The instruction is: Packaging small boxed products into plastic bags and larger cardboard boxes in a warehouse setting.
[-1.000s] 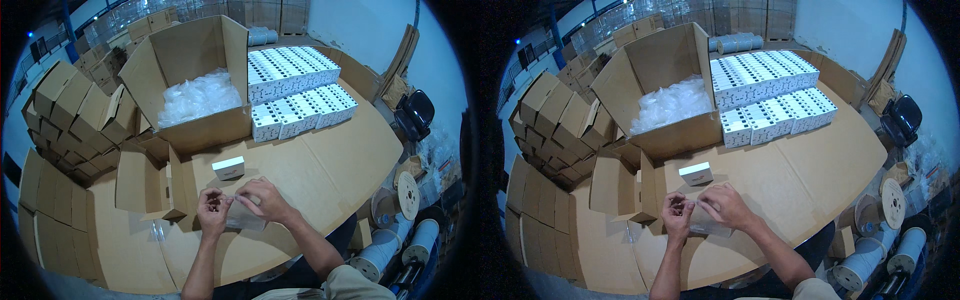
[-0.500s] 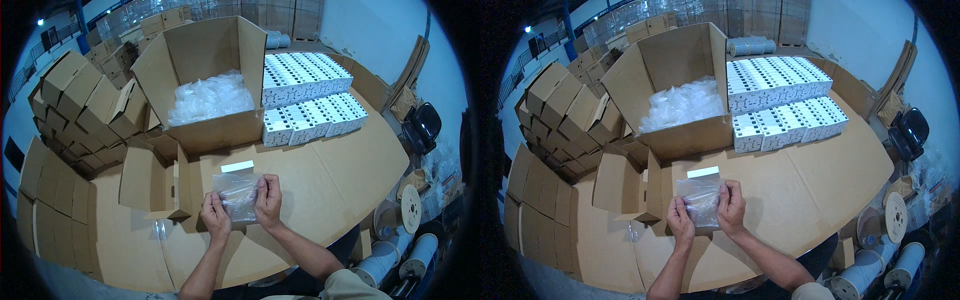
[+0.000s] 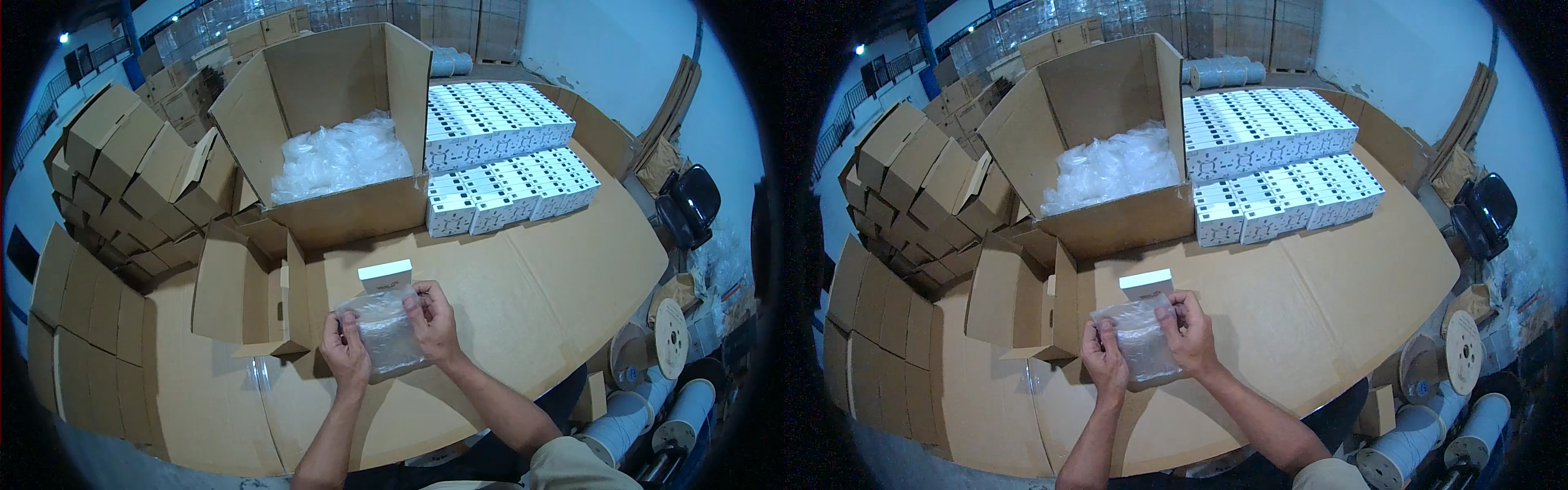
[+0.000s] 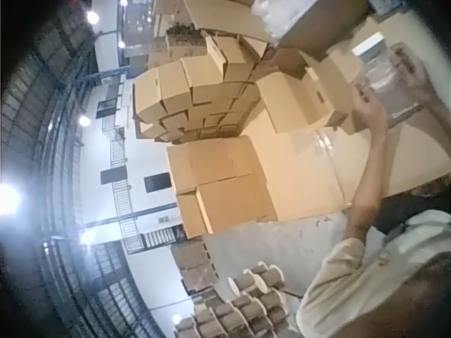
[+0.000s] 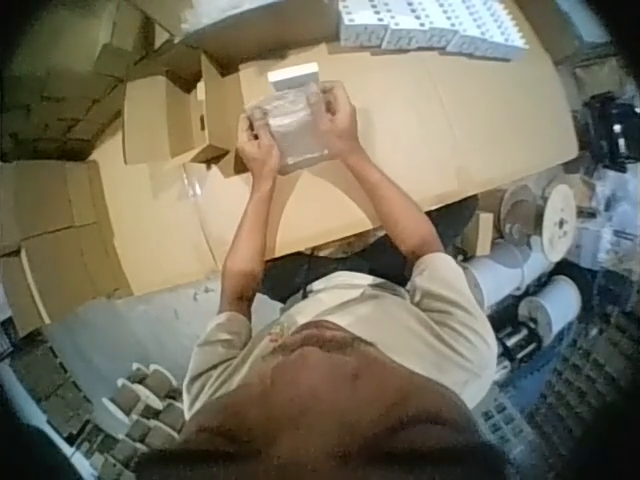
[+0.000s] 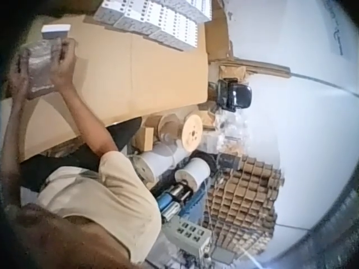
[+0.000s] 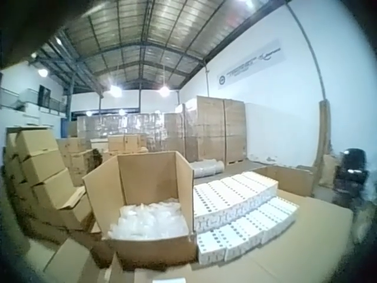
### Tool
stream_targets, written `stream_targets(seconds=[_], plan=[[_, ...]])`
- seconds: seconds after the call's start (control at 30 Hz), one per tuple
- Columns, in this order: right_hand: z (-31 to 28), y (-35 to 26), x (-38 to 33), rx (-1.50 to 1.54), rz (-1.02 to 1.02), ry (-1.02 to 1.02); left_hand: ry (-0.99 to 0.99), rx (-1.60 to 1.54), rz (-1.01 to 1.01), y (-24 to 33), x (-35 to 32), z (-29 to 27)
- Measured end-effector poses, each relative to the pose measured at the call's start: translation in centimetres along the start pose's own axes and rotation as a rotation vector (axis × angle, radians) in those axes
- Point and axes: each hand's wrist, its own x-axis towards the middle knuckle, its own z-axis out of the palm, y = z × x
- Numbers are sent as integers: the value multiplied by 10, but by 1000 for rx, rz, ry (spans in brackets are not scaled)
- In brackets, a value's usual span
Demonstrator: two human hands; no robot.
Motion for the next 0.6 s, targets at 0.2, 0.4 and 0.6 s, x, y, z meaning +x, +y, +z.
stream_targets(seconds=[0.2, 0.4, 0.6], plan=[[-10, 8, 5, 137, 246, -211, -36, -2, -8, 5, -4, 4], [4, -1, -2, 163, 239, 92, -44, 47, -43, 10, -6, 3], [8, 4, -10, -211, 34, -16, 6, -65, -40, 2, -2, 3]])
